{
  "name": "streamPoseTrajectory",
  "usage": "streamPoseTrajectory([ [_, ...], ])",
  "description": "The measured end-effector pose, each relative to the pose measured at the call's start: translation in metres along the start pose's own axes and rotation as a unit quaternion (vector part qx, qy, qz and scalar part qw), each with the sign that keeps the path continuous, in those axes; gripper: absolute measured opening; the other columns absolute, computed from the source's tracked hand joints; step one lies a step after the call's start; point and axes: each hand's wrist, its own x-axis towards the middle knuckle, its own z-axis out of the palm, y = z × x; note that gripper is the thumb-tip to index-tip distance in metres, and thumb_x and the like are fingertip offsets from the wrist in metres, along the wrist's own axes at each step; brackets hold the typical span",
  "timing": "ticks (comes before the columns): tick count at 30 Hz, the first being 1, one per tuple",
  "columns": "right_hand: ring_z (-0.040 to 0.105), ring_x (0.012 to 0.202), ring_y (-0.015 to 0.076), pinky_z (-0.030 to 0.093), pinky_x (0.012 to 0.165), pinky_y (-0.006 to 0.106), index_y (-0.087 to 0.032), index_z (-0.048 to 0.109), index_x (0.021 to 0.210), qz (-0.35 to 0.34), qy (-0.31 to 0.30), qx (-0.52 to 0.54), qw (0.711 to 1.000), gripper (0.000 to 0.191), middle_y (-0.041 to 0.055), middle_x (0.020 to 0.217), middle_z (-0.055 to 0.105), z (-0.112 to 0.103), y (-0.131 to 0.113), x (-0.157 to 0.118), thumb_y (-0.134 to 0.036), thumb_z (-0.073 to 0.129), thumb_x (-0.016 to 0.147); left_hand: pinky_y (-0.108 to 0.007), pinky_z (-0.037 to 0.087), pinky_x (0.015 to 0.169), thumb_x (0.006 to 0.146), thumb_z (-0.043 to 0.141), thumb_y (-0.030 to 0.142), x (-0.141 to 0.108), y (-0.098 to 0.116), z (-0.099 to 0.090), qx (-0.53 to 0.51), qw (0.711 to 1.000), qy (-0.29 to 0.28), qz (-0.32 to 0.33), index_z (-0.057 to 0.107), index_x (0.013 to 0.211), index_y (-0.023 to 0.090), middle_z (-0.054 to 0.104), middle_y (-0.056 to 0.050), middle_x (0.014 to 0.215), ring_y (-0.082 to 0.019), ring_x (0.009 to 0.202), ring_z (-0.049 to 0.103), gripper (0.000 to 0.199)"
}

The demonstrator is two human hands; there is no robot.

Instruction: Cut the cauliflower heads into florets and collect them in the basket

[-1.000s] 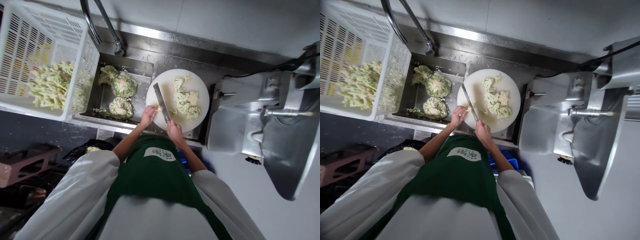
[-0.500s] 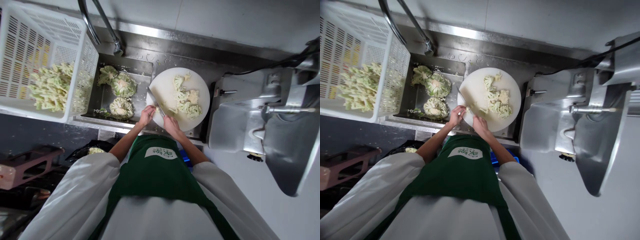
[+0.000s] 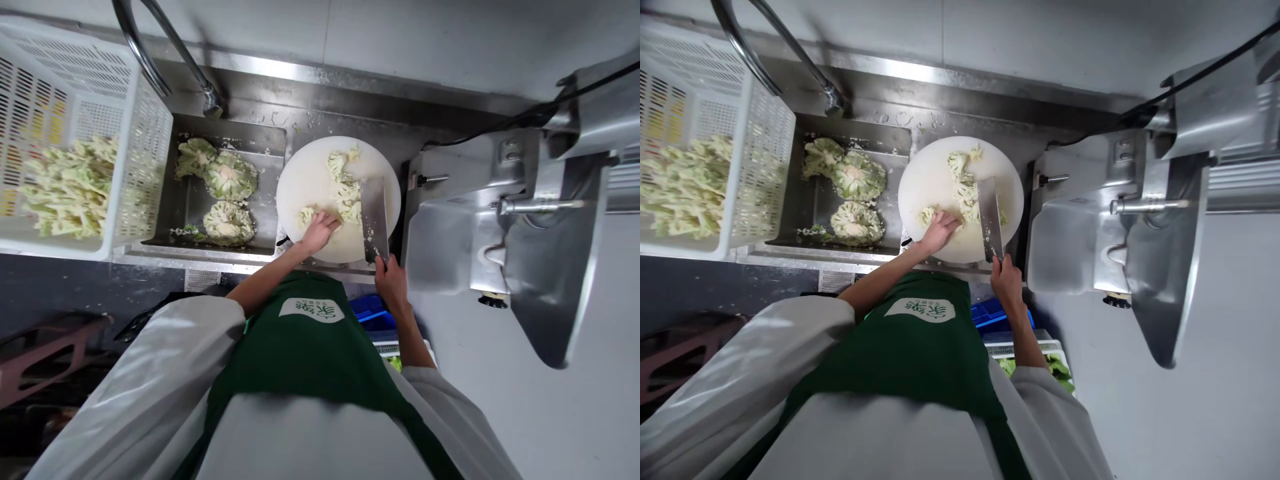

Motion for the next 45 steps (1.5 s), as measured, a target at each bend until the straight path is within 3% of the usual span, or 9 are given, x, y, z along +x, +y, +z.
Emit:
streamPoseTrajectory([
  [4, 0.064, 0.068, 0.0223, 0.03, 0.062, 0.029, -0.012, 0.06, 0.109, -0.013, -0.056, -0.021, 0.998, 0.029, 0.0114, 0.078, 0.072, 0.005, 0.018, -0.027, -0.031, 0.038, 0.107, -0.046, 0.056, 0.097, 0.1, 0.045, 0.02, -0.024, -0.009, -0.001, -0.06, 0.998, 0.01, 0.029, 0.068, 0.119, 0.022, 0.065, -0.012, 0.12, -0.025, 0.111, 0.061, 0.029],
  [8, 0.065, 0.067, 0.021, 0.031, 0.061, 0.03, -0.014, 0.059, 0.108, -0.052, -0.12, -0.052, 0.99, 0.026, 0.0097, 0.077, 0.071, 0.013, 0.02, -0.043, -0.03, 0.038, 0.107, -0.042, 0.057, 0.098, 0.1, 0.054, 0.036, -0.04, -0.006, -0.003, -0.098, 0.993, 0.069, -0.005, 0.066, 0.119, 0.021, 0.065, -0.012, 0.115, -0.023, 0.111, 0.064, 0.027],
  [15, 0.07, 0.074, 0.0241, 0.035, 0.063, 0.03, -0.016, 0.055, 0.111, -0.072, -0.148, -0.067, 0.984, 0.029, 0.0103, 0.081, 0.072, 0.025, 0.007, -0.048, -0.033, 0.031, 0.11, -0.039, 0.058, 0.091, 0.104, 0.048, 0.04, -0.027, 0.006, -0.001, -0.109, 0.988, 0.096, -0.046, 0.067, 0.102, 0.018, 0.069, -0.011, 0.1, -0.021, 0.099, 0.066, 0.029],
  [26, 0.073, 0.081, 0.0276, 0.043, 0.069, 0.032, -0.014, 0.051, 0.117, -0.068, -0.196, -0.07, 0.976, 0.032, 0.0138, 0.088, 0.073, 0.017, -0.013, -0.04, -0.03, 0.025, 0.11, -0.038, 0.058, 0.089, 0.102, 0.053, 0.032, -0.021, 0.0, 0.001, -0.108, 0.989, 0.096, -0.04, 0.067, 0.1, 0.018, 0.07, -0.01, 0.101, -0.021, 0.097, 0.068, 0.019],
  [36, 0.071, 0.088, 0.0262, 0.044, 0.075, 0.031, -0.012, 0.056, 0.118, -0.089, -0.18, -0.027, 0.979, 0.033, 0.0156, 0.094, 0.072, 0.032, -0.034, 0.002, -0.031, 0.03, 0.109, -0.043, 0.056, 0.09, 0.098, 0.057, 0.027, -0.034, -0.016, -0.007, -0.065, 0.996, 0.054, -0.004, 0.067, 0.098, 0.021, 0.069, -0.009, 0.099, -0.023, 0.095, 0.065, 0.011],
  [38, 0.071, 0.085, 0.0263, 0.043, 0.073, 0.031, -0.012, 0.057, 0.117, -0.084, -0.161, -0.016, 0.983, 0.033, 0.0143, 0.09, 0.072, 0.031, -0.029, 0.002, -0.032, 0.032, 0.109, -0.05, 0.051, 0.097, 0.095, 0.064, 0.034, -0.037, -0.018, -0.017, -0.016, 0.993, 0.11, -0.029, 0.068, 0.101, 0.022, 0.07, -0.011, 0.107, -0.027, 0.103, 0.063, 0.014],
  [41, 0.07, 0.081, 0.0263, 0.042, 0.071, 0.031, -0.012, 0.059, 0.115, -0.05, -0.105, 0.006, 0.993, 0.034, 0.0137, 0.086, 0.072, 0.027, -0.012, -0.007, -0.034, 0.034, 0.108, -0.062, 0.039, 0.108, 0.085, 0.076, 0.05, -0.036, -0.019, -0.027, 0.044, 0.973, 0.203, -0.104, 0.067, 0.119, 0.021, 0.059, -0.018, 0.136, -0.04, 0.13, 0.048, 0.046],
  [43, 0.07, 0.079, 0.0266, 0.042, 0.07, 0.031, -0.011, 0.059, 0.116, -0.016, -0.066, 0.031, 0.997, 0.035, 0.0143, 0.086, 0.072, 0.024, 0.0, -0.015, -0.035, 0.034, 0.108, -0.066, 0.033, 0.109, 0.079, 0.078, 0.059, -0.031, -0.015, -0.025, 0.052, 0.979, 0.167, -0.101, 0.064, 0.13, 0.022, 0.049, -0.021, 0.148, -0.047, 0.14, 0.036, 0.065],
  [45, 0.069, 0.08, 0.0272, 0.041, 0.07, 0.031, -0.011, 0.059, 0.118, 0.015, -0.037, 0.058, 0.998, 0.036, 0.0153, 0.087, 0.073, 0.025, 0.01, -0.021, -0.036, 0.035, 0.107, -0.066, 0.032, 0.106, 0.079, 0.078, 0.062, -0.024, -0.008, -0.013, 0.051, 0.993, 0.088, -0.065, 0.063, 0.134, 0.025, 0.049, -0.02, 0.149, -0.05, 0.14, 0.035, 0.068],
])
